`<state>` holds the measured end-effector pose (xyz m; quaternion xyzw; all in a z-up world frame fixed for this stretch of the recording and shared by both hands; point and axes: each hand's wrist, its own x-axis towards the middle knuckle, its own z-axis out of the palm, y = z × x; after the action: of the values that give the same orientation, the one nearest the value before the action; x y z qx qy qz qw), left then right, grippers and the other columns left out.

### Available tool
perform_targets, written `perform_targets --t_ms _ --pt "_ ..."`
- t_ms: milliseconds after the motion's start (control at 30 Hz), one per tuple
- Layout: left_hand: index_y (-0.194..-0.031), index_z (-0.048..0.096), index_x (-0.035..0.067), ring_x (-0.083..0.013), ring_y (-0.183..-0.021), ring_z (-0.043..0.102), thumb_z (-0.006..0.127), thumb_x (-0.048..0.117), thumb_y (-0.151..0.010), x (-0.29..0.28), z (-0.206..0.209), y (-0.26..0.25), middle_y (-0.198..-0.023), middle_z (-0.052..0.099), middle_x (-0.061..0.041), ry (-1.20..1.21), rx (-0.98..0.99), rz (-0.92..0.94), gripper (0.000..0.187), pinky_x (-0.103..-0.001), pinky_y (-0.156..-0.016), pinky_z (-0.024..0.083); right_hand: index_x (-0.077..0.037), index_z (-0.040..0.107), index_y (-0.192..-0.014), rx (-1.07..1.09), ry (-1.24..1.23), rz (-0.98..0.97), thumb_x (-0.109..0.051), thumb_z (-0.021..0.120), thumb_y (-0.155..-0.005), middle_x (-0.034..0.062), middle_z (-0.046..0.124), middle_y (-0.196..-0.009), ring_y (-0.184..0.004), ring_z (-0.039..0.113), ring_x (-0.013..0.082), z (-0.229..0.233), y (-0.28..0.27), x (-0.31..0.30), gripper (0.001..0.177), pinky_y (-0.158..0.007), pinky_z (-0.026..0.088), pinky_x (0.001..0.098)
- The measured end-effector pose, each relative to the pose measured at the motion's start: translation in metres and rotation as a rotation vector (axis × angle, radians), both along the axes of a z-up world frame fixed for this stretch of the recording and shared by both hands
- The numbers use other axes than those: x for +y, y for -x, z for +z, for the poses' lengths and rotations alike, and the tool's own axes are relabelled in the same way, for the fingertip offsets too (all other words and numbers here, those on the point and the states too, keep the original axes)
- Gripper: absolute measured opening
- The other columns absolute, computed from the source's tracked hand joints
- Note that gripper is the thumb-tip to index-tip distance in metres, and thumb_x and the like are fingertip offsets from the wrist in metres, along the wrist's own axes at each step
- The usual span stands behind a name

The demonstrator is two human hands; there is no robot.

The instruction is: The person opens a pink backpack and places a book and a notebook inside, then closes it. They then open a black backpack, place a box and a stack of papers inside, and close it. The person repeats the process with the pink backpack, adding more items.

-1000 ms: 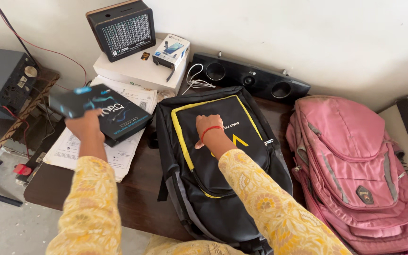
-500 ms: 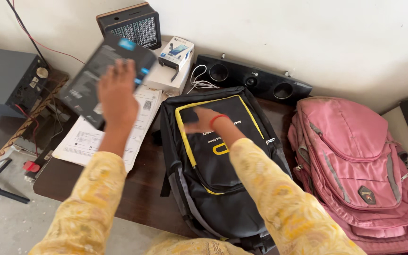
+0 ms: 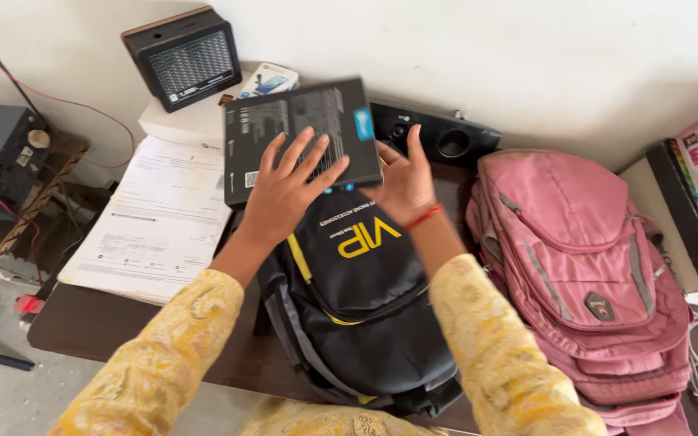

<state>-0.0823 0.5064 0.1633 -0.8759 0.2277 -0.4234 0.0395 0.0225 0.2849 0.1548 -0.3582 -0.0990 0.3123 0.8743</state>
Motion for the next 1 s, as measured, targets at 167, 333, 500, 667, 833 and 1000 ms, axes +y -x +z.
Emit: perform_targets --t_ms 167,333,500,667,833,1000 --pt "-0.145 0.056 0.036 -0.025 -0.145 0.04 0.063 0.017 -0.1 -0.027 -0.013 0.003 -0.161 0.046 -0.002 -0.09 -0.114 -0.073 0.049 -0.053 -0.115 0.031 -0.01 0.061 -0.129 -0.144 0.341 0.027 -0.051 0.071 -0.092 0.0027 0.071 -0.114 -0.102 0.067 0.0171 -0.016 -0.02 -0.055 0.056 -0.089 0.054 0.0371" --pt "-0.145 0.057 0.03 -0.0346 -0.145 0.039 0.074 0.039 -0.091 -0.104 -0.043 0.029 -0.156 0.042 -0.014 0.114 0.087 -0.193 0.057 -0.059 -0.116 0.03 -0.006 0.066 -0.119 -0.026 0.422 -0.194 -0.029 0.073 -0.089 0.0062 0.072 -0.108 -0.096 0.07 0.0218 -0.036 -0.035 -0.105 0.039 -0.087 0.058 0.0406" --pt "-0.146 0.047 0.01 -0.048 -0.15 0.019 0.076 0.071 -0.072 -0.183 -0.086 0.096 -0.16 0.025 -0.028 0.09 0.775 -0.479 0.101 -0.068 -0.115 0.011 -0.007 0.065 -0.119 0.113 0.247 -0.334 -0.026 0.069 -0.09 0.0072 0.072 -0.112 -0.1 0.071 0.0223 -0.035 -0.037 -0.166 0.035 -0.092 0.058 0.0393" --pt "-0.159 0.029 0.007 -0.0394 -0.153 0.009 0.081 0.055 -0.069 -0.204 -0.123 0.108 -0.165 0.016 -0.025 -0.21 1.111 -0.231 0.114 -0.063 -0.117 0.007 -0.005 0.064 -0.12 0.052 0.183 -0.242 -0.023 0.07 -0.091 0.0097 0.072 -0.112 -0.101 0.071 0.024 -0.033 -0.023 -0.219 0.034 -0.093 0.058 0.0396" --pt "-0.142 0.054 0.006 -0.0353 -0.132 0.051 0.069 0.031 -0.087 -0.198 -0.127 0.096 -0.141 0.058 -0.019 0.047 0.999 -0.239 0.061 -0.055 -0.108 0.036 -0.003 0.063 -0.123 0.061 0.088 -0.109 -0.026 0.066 -0.095 0.0125 0.072 -0.113 -0.099 0.071 0.0258 -0.036 -0.002 -0.261 0.036 -0.091 0.059 0.0392" --pt "-0.119 0.066 0.0 -0.0416 -0.098 0.068 0.065 0.033 -0.095 -0.183 -0.07 0.072 -0.105 0.072 -0.023 0.446 0.885 -0.112 0.041 -0.046 -0.085 0.054 0.001 0.061 -0.128 -0.013 0.007 -0.088 -0.025 0.061 -0.099 0.0149 0.071 -0.118 -0.102 0.072 0.0269 -0.036 0.013 -0.3 0.039 -0.092 0.06 0.0388"
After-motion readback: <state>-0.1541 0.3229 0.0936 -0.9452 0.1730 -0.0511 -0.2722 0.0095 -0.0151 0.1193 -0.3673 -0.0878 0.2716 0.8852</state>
